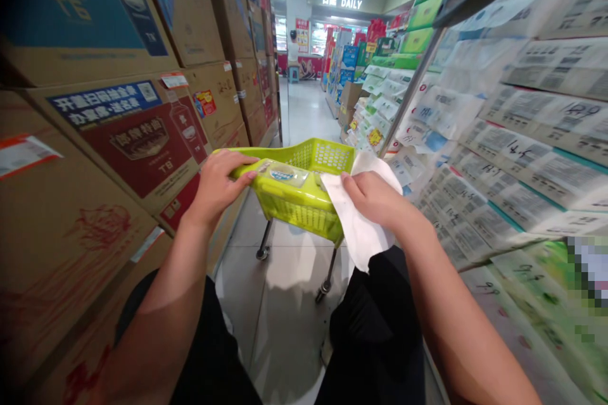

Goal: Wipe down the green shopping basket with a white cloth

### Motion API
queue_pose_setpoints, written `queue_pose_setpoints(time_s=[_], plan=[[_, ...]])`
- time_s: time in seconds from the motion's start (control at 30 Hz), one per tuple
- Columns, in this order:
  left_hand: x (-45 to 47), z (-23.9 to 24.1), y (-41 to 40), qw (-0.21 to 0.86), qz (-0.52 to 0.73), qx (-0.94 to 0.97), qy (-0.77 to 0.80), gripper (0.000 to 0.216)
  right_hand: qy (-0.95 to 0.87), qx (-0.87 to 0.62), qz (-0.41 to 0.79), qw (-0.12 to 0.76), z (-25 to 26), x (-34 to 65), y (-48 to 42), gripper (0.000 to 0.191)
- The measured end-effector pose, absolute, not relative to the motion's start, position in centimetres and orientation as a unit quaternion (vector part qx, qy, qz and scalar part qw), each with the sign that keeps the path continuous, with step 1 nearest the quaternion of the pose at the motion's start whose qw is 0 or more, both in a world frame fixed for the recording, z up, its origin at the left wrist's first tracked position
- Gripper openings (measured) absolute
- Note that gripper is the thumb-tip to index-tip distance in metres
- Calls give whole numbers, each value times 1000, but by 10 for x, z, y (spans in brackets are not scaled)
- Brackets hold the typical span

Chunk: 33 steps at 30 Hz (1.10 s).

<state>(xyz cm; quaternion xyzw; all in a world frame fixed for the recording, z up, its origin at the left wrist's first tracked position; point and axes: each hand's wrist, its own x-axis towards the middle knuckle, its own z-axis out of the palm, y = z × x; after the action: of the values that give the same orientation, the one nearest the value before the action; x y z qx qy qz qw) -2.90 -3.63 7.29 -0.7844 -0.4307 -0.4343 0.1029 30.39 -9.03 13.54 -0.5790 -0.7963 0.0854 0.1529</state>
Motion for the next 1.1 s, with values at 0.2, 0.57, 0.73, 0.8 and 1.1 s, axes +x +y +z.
queue_pose_setpoints(time_s=[0.2, 0.57, 0.73, 0.8, 1.1], plan=[[-28, 70, -45, 119, -408, -780, -459, 60, -732, -580, -226, 275, 80, 266, -120, 50], [-27, 63, -45, 144, -450, -747, -467, 53, -754, -655, 26, 44, 143, 253, -81, 91], [-20, 61, -45, 159, -444, -734, -489, 55, -786, -606, 117, 29, 150, 254, -64, 92], [-17, 59, -44, 170, -442, -728, -496, 54, -754, -652, -13, 79, 132, 252, -74, 87], [3, 56, -50, 185, -419, -740, -492, 52, -672, -676, -218, 212, 89, 263, -98, 56]])
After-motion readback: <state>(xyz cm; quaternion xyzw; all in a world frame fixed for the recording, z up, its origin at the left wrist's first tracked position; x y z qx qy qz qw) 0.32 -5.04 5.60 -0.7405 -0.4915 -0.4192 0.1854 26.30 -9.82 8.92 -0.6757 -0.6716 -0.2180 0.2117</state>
